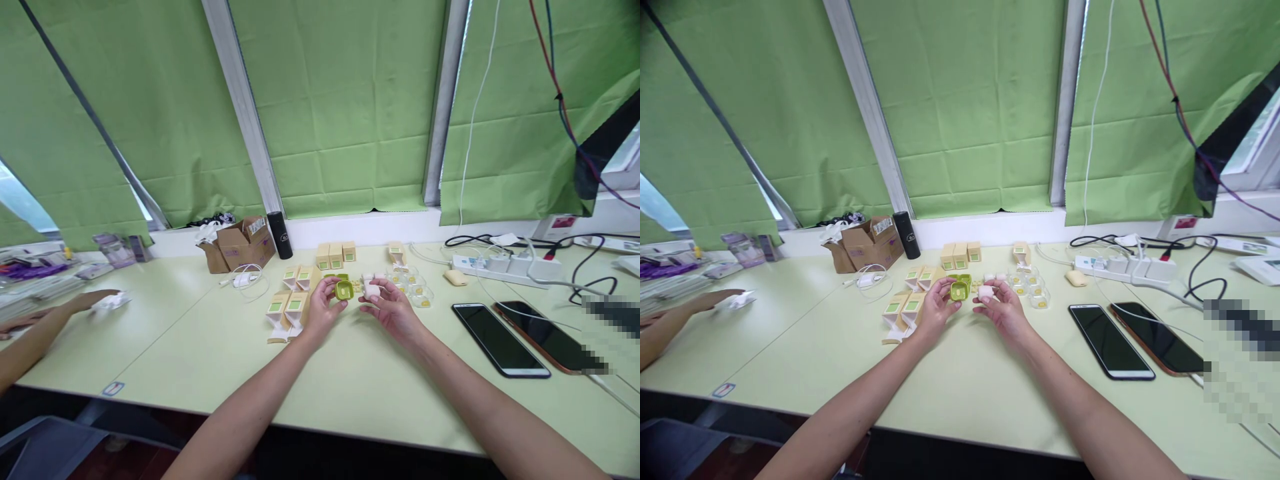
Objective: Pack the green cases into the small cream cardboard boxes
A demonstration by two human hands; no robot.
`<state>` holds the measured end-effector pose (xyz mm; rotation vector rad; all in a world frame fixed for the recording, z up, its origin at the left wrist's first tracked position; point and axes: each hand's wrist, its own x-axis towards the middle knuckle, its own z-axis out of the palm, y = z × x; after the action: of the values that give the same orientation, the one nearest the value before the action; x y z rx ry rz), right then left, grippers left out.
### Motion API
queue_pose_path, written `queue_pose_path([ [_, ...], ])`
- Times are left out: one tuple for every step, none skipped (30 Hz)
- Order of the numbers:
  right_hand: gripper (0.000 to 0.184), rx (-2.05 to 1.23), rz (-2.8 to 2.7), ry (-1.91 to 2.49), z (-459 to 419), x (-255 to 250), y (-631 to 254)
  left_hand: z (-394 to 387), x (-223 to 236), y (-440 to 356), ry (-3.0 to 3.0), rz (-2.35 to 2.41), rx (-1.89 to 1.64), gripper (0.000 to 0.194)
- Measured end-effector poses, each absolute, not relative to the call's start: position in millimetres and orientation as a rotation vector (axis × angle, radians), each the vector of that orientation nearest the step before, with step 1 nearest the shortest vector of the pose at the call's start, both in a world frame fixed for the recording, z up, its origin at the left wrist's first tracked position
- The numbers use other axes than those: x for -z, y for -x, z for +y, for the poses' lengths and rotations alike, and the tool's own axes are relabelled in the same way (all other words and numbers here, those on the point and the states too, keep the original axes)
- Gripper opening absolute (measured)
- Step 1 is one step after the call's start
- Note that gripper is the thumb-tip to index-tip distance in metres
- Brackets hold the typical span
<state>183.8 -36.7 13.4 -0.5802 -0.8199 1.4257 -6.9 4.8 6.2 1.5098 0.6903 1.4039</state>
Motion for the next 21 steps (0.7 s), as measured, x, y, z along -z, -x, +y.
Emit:
queue_pose_path([
  [0.049,-1.416,-0.828,0.586,-37,-13,-184,5,-6,7,-1.512,0.692,-1.406,0.054],
  [0.049,-1.407,-0.834,0.594,-36,-13,-184,5,-6,7,-1.514,0.694,-1.406,0.054],
  [0.048,-1.398,-0.84,0.605,-36,-13,-184,5,-6,7,-1.516,0.697,-1.406,0.054],
  [0.048,-1.39,-0.845,0.62,-36,-13,-185,4,-5,6,-1.52,0.7,-1.404,0.054],
  [0.048,-1.382,-0.848,0.636,-35,-12,-185,4,-5,7,-1.524,0.703,-1.403,0.054],
  [0.048,-1.374,-0.849,0.653,-35,-12,-185,4,-5,7,-1.527,0.705,-1.402,0.054],
  [0.049,-1.367,-0.851,0.67,-34,-12,-185,4,-5,7,-1.531,0.706,-1.4,0.053],
  [0.05,-1.361,-0.855,0.687,-34,-11,-185,4,-5,7,-1.534,0.705,-1.4,0.053],
  [0.05,-1.354,-0.862,0.703,-33,-10,-185,4,-4,7,-1.535,0.704,-1.401,0.054],
  [0.05,-1.348,-0.871,0.719,-33,-10,-185,4,-4,7,-1.537,0.703,-1.402,0.054],
  [0.05,-1.342,-0.881,0.737,-32,-9,-185,5,-4,7,-1.537,0.704,-1.402,0.054],
  [0.05,-1.338,-0.888,0.757,-31,-8,-185,5,-4,7,-1.538,0.707,-1.402,0.054],
  [0.05,-1.336,-0.89,0.778,-30,-8,-185,5,-4,7,-1.54,0.714,-1.402,0.054],
  [0.05,-1.337,-0.885,0.799,-29,-7,-186,5,-3,7,-1.539,0.724,-1.403,0.054],
  [0.05,-1.341,-0.873,0.819,-28,-6,-186,5,-3,6,-1.539,0.735,-1.403,0.053],
  [0.05,-1.348,-0.86,0.832,-27,-5,-187,6,-3,6,-1.539,0.748,-1.405,0.053],
  [0.049,-1.358,-0.848,0.832,-26,-4,-187,6,-3,6,-1.539,0.761,-1.406,0.053],
  [0.049,-1.374,-0.838,0.82,-25,-3,-187,6,-2,6,-1.541,0.773,-1.407,0.053],
  [0.048,-1.39,-0.833,0.8,-25,-3,-188,6,-2,6,-1.543,0.785,-1.408,0.053],
  [0.048,-1.403,-0.832,0.777,-25,-2,-188,6,-2,6,-1.549,0.796,-1.409,0.053],
  [0.049,-1.407,-0.835,0.757,-25,-2,-188,6,-2,6,-1.556,0.807,-1.411,0.053],
])
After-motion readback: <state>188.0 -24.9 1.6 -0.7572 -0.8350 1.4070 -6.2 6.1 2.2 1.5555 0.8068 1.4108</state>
